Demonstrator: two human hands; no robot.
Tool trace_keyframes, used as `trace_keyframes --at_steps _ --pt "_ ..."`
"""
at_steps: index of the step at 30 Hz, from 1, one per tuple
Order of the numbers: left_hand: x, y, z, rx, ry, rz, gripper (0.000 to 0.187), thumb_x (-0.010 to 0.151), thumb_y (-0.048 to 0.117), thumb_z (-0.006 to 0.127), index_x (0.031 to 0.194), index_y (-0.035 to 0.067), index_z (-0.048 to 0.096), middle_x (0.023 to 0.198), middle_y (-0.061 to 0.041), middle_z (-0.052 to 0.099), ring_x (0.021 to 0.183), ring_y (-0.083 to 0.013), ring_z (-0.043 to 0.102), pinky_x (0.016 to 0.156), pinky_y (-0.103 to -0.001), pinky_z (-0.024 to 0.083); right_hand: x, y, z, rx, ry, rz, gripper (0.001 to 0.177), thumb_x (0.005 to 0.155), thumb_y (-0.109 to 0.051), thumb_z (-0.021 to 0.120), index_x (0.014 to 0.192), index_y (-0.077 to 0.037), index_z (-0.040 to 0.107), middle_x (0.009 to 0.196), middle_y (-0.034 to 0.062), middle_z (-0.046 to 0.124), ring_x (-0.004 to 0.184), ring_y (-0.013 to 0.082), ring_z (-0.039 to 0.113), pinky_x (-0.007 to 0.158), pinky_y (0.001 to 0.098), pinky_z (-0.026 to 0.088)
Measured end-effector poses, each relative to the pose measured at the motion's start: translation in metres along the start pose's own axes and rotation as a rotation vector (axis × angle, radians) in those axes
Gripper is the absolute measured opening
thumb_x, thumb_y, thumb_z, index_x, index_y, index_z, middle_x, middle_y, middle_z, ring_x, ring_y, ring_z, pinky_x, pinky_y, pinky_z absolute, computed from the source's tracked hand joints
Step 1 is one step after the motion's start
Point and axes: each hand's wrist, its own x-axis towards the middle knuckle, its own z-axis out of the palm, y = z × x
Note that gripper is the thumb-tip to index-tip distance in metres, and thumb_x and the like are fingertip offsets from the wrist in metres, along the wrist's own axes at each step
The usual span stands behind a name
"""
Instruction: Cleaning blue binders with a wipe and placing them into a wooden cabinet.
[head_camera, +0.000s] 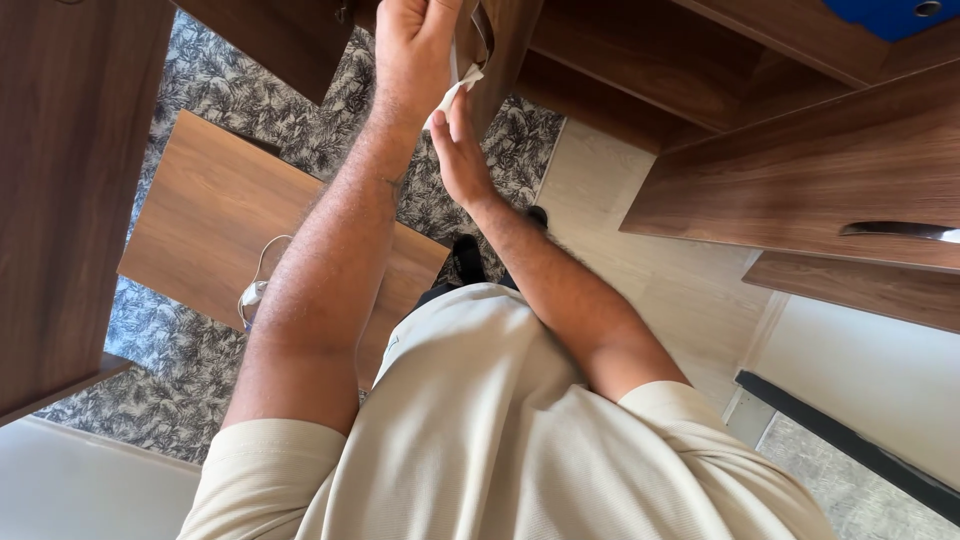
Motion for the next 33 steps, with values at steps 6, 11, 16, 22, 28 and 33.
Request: trace_keyframes --at_steps 6,11,16,22,28,33 --pt "0.000 -0.005 -0.001 -0.057 0.003 -0.077 0.036 0.111 0.020 0.063 0.079 0.004 0.065 0.064 0.009 0.059 0.057 -0.0021 0.050 0.051 -0.024 0.039 -0.015 -0.071 -0.011 -0.204 0.045 -0.171 0.091 0.110 -0.072 0.021 0.169 -0.007 -0.004 0.179 0.0177 -0.007 0.168 0.0330 -0.004 0.140 0.0490 0.008" --pt "0.004 0.002 0.000 -0.017 -0.008 -0.039 0.035 0.112 0.020 0.062 0.080 0.006 0.066 0.064 0.007 0.055 0.057 -0.0023 0.046 0.051 -0.023 0.036 -0.010 -0.052 -0.019 -0.041 -0.030 -0.101 0.098 0.100 -0.075 0.017 0.167 -0.006 -0.006 0.176 0.0192 -0.011 0.162 0.0355 -0.002 0.130 0.0515 0.008" --pt "0.001 0.011 0.002 -0.057 -0.042 -0.103 0.036 0.111 0.021 0.061 0.079 0.006 0.066 0.062 0.006 0.055 0.054 -0.0027 0.046 0.049 -0.023 0.036 -0.021 -0.095 -0.027 -0.105 -0.003 -0.389 0.094 0.107 -0.075 0.009 0.170 -0.007 -0.006 0.175 0.0189 -0.008 0.165 0.0331 -0.007 0.142 0.0505 0.004" --pt "0.002 -0.002 0.001 -0.341 -0.054 -0.138 0.027 0.111 0.019 0.063 0.093 0.001 0.072 0.078 0.001 0.070 0.068 -0.0057 0.062 0.060 -0.025 0.050 -0.016 -0.106 -0.034 -0.201 0.025 -0.584 0.088 0.110 -0.073 0.011 0.167 -0.010 -0.009 0.177 0.0124 -0.008 0.162 0.0256 -0.005 0.137 0.0412 0.008" --pt "0.001 -0.001 0.001 -0.320 -0.036 -0.126 0.020 0.108 0.019 0.065 0.102 0.002 0.074 0.087 0.002 0.075 0.078 -0.0047 0.066 0.069 -0.024 0.056 -0.019 -0.013 -0.011 -0.063 -0.005 -0.095 0.099 0.099 -0.080 0.010 0.168 -0.011 -0.004 0.178 0.0156 -0.011 0.166 0.0349 -0.005 0.131 0.0533 0.005" --pt "0.000 0.005 0.003 -0.228 -0.061 -0.046 0.024 0.110 0.020 0.064 0.102 0.001 0.076 0.084 0.005 0.072 0.075 -0.0027 0.061 0.068 -0.023 0.050 -0.017 -0.019 -0.020 0.157 -0.045 0.293 0.110 0.081 -0.086 0.016 0.166 -0.020 -0.004 0.174 0.0089 -0.003 0.156 0.0344 0.011 0.118 0.0596 0.012"
